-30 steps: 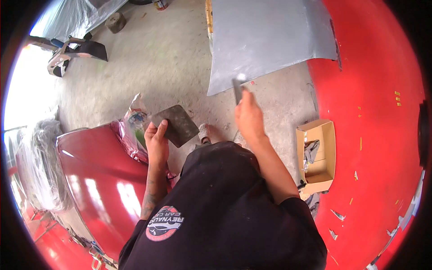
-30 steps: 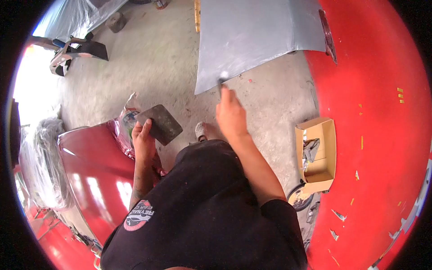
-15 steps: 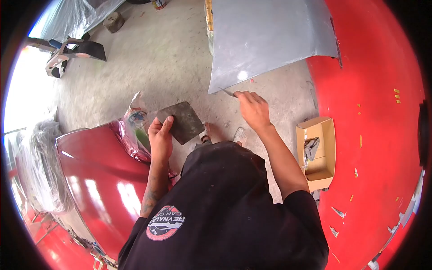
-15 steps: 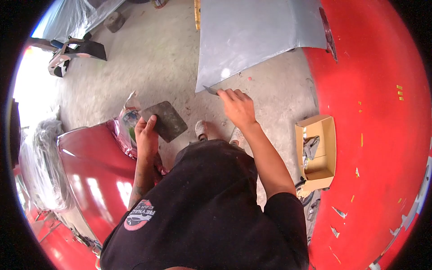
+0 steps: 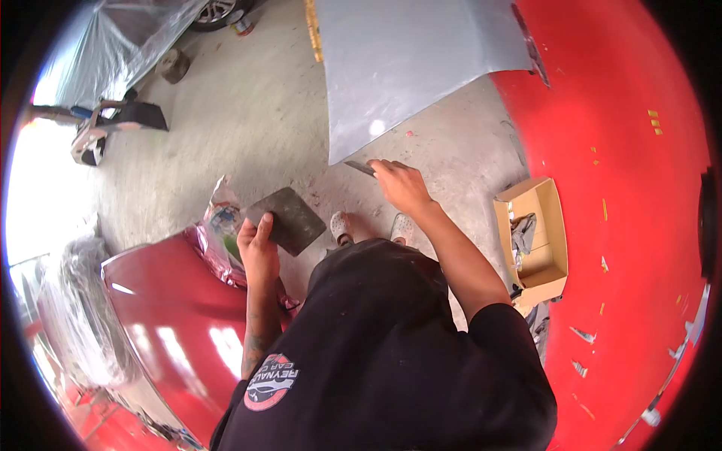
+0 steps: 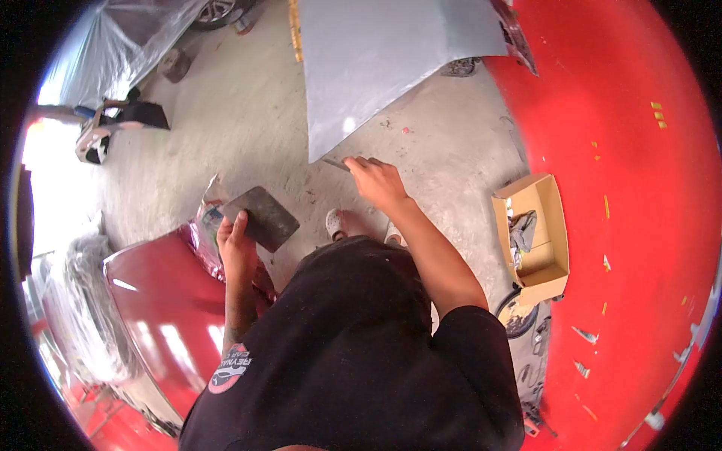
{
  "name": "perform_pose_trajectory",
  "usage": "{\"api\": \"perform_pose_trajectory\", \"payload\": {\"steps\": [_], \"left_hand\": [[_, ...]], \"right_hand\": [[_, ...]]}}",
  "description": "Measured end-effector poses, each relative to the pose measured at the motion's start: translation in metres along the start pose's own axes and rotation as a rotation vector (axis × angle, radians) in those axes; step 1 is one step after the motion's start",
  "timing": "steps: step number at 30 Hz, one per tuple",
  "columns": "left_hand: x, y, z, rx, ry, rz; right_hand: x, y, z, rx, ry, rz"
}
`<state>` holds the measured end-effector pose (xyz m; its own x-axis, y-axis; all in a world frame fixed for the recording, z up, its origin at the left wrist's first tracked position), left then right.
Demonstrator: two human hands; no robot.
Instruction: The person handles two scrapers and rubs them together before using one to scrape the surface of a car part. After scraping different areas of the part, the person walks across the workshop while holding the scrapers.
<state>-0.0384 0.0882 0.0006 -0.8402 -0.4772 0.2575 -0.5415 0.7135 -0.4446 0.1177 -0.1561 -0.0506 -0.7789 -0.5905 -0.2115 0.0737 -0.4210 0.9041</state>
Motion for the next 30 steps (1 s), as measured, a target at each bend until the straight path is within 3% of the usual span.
{"api": "perform_pose_trajectory", "payload": {"steps": [1,4,6,8,9,12,13,15,19,21,22,24,25,27,28,30], "left_hand": [[0.000,-0.003,-0.002,-0.028,-0.037,-0.003],[0.000,0.005,0.002,0.049,-0.013,-0.022],[-0.003,0.010,0.007,0.085,0.008,-0.034],[-0.005,0.008,0.007,0.074,0.022,-0.012],[-0.007,0.006,0.007,0.073,0.028,0.000],[-0.014,-0.003,0.006,0.036,0.049,0.018],[-0.014,-0.008,0.005,0.033,0.051,0.027],[-0.015,-0.018,0.001,0.019,0.032,0.044],[-0.017,-0.014,0.005,-0.019,0.052,0.026],[-0.018,-0.010,0.010,-0.008,0.031,0.026],[-0.017,-0.012,0.008,-0.014,0.037,0.042],[-0.014,-0.015,0.003,-0.062,-0.004,0.028],[-0.013,-0.015,0.004,-0.068,-0.002,0.031],[-0.012,-0.013,0.005,-0.011,0.021,0.002],[-0.012,-0.014,0.005,-0.024,0.024,0.008],[-0.013,-0.018,0.006,-0.025,0.037,0.006]], "right_hand": [[0.000,0.010,-0.003,0.013,-0.009,-0.015],[0.005,0.074,-0.014,-0.176,-0.350,-0.243],[0.000,0.132,-0.028,-0.216,-0.459,-0.465],[-0.013,0.178,-0.039,-0.254,-0.364,-0.738],[-0.011,0.180,-0.049,-0.251,-0.368,-0.747],[-0.017,0.165,-0.053,0.155,-0.029,-0.496],[-0.013,0.166,-0.054,0.159,-0.037,-0.502],[-0.008,0.169,-0.063,-0.041,-0.322,-0.509],[-0.001,0.154,-0.062,-0.081,-0.447,-0.591],[0.009,0.114,-0.052,0.054,-0.114,-0.223],[0.017,0.113,-0.045,0.058,-0.129,-0.231],[0.033,0.108,-0.043,-0.354,-0.562,-0.265],[0.031,0.109,-0.040,-0.357,-0.568,-0.267],[0.033,0.122,-0.035,-0.500,-0.658,-0.691],[0.028,0.127,-0.031,-0.507,-0.671,-0.696],[0.015,0.143,-0.024,-0.491,-0.584,-0.922]]}}
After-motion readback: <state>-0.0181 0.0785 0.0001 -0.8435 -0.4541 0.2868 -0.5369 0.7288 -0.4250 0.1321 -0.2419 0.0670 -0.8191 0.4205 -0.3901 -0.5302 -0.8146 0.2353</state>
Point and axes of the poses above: each hand's wrist, its own x-axis away from the middle knuckle, its own y-axis out of the back of the hand, z = x × y, the point moved 3 cm from there along -x, towards the middle knuckle, and after that the axes turned 10 degrees about x, right-handed, at the moved point
